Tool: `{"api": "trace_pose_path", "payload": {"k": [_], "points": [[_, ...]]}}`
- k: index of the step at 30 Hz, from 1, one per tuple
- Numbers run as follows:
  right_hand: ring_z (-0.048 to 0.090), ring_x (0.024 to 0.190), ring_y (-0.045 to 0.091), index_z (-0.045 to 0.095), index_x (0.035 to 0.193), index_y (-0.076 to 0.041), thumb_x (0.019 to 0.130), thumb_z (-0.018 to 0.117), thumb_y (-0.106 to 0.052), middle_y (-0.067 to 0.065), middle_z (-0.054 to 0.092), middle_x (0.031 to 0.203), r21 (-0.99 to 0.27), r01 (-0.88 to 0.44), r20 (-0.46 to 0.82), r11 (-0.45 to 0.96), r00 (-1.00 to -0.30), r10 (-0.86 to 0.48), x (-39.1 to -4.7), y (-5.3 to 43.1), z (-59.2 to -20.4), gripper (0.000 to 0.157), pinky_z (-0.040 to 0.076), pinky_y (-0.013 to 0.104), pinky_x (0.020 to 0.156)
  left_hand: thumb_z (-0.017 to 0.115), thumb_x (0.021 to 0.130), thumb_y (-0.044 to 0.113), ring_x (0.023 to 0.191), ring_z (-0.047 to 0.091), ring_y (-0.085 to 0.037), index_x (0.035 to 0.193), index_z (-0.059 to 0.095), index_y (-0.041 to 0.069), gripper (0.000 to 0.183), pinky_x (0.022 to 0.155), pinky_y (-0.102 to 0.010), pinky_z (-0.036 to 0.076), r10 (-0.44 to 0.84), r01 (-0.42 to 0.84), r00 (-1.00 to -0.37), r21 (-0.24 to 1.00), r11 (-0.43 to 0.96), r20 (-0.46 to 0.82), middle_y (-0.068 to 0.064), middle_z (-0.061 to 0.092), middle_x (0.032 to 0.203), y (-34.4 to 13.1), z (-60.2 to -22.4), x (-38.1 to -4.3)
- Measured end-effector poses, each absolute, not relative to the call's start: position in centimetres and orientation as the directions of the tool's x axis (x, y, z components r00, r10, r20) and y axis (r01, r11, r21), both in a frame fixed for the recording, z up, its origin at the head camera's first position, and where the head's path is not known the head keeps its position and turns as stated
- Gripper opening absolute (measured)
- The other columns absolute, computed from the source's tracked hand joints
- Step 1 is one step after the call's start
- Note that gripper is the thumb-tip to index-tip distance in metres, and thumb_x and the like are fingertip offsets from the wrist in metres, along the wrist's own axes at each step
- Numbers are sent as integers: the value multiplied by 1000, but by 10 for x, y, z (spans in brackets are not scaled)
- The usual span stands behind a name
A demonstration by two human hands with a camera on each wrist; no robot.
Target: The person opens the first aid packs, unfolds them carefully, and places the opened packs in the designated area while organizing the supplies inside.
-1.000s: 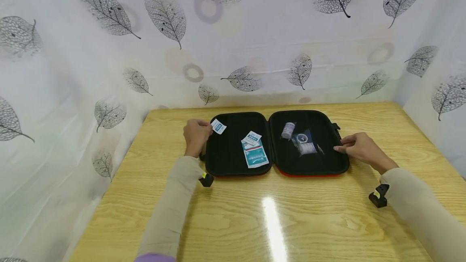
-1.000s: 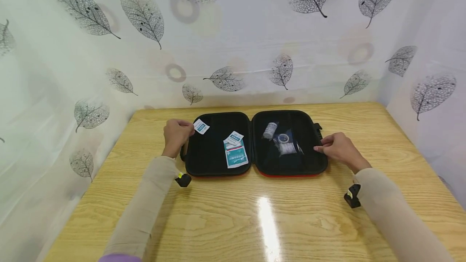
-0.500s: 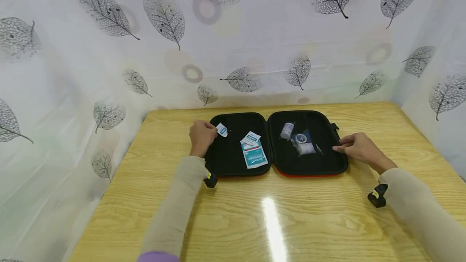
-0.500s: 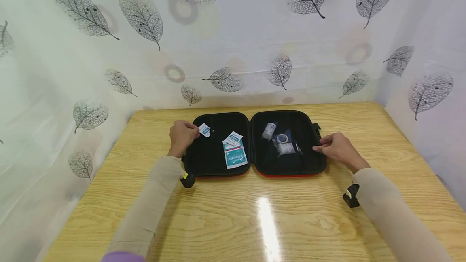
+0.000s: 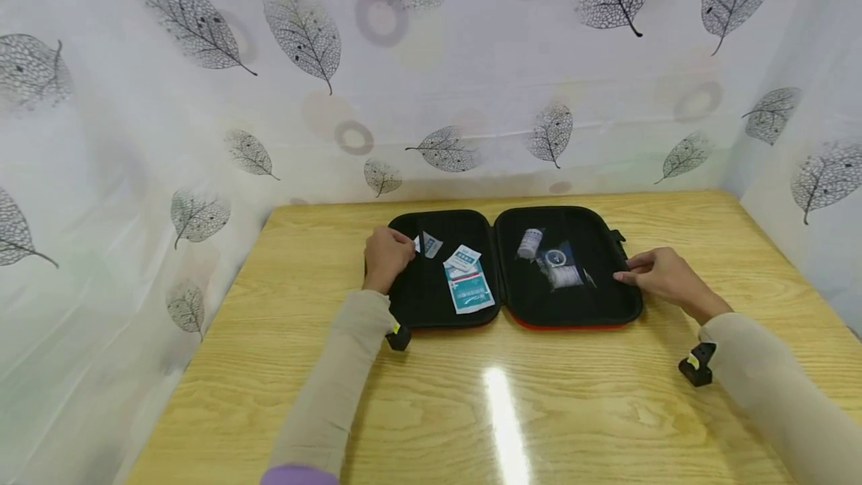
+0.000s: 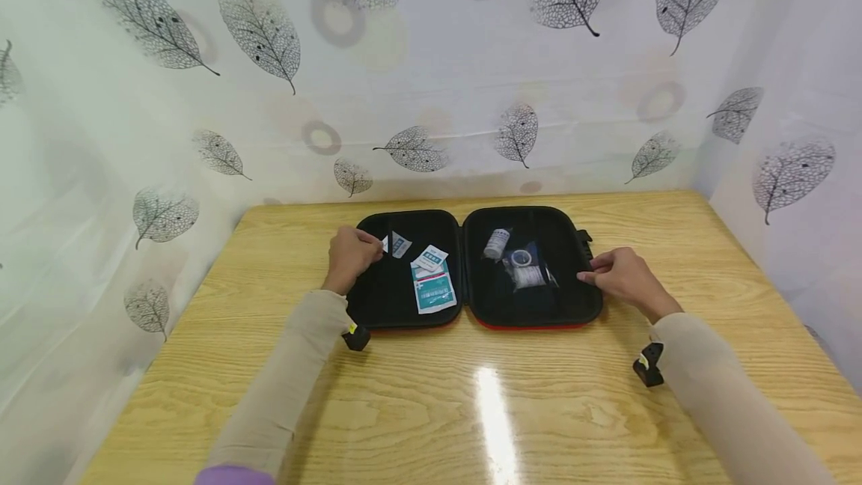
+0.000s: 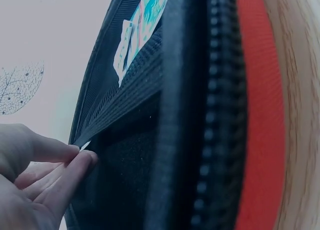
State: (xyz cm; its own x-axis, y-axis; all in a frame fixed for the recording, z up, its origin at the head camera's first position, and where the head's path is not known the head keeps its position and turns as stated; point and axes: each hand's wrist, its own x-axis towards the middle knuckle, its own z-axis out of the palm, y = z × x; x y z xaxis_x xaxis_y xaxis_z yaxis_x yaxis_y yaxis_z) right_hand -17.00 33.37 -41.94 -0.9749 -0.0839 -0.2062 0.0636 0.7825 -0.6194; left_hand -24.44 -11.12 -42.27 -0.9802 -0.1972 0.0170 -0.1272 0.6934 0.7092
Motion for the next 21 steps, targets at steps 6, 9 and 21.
{"api": "trace_pose_path", "payload": {"k": [6,9,21], "points": [[60,110,51,51,130,24,98,68,-35,40,59,123,-617,60,-204,785,-975,-86,-169,333,-420,69,55,55,87,71,89,11,70,71,-20,84,80,5,13,74,-40,58,-141,-101,-990,705,702,-2,-5,75,77,-111,-427,-245],[60,110,51,50,131,24,98,68,-35,39,60,122,-622,63,-205,780,-975,-85,-169,333,-421,69,55,54,86,71,90,10,68,70,-19,84,80,4,12,68,-36,57,-127,-103,-992,713,693,-20,-6,74,77,-114,-427,-244],[58,112,51,48,134,24,99,67,-37,40,58,125,-624,71,-219,778,-972,-87,-169,335,-420,73,54,56,88,75,92,15,70,73,-17,90,80,4,12,69,-34,60,-91,-60,-996,759,648,-2,-8,76,81,-125,-417,-232]]}}
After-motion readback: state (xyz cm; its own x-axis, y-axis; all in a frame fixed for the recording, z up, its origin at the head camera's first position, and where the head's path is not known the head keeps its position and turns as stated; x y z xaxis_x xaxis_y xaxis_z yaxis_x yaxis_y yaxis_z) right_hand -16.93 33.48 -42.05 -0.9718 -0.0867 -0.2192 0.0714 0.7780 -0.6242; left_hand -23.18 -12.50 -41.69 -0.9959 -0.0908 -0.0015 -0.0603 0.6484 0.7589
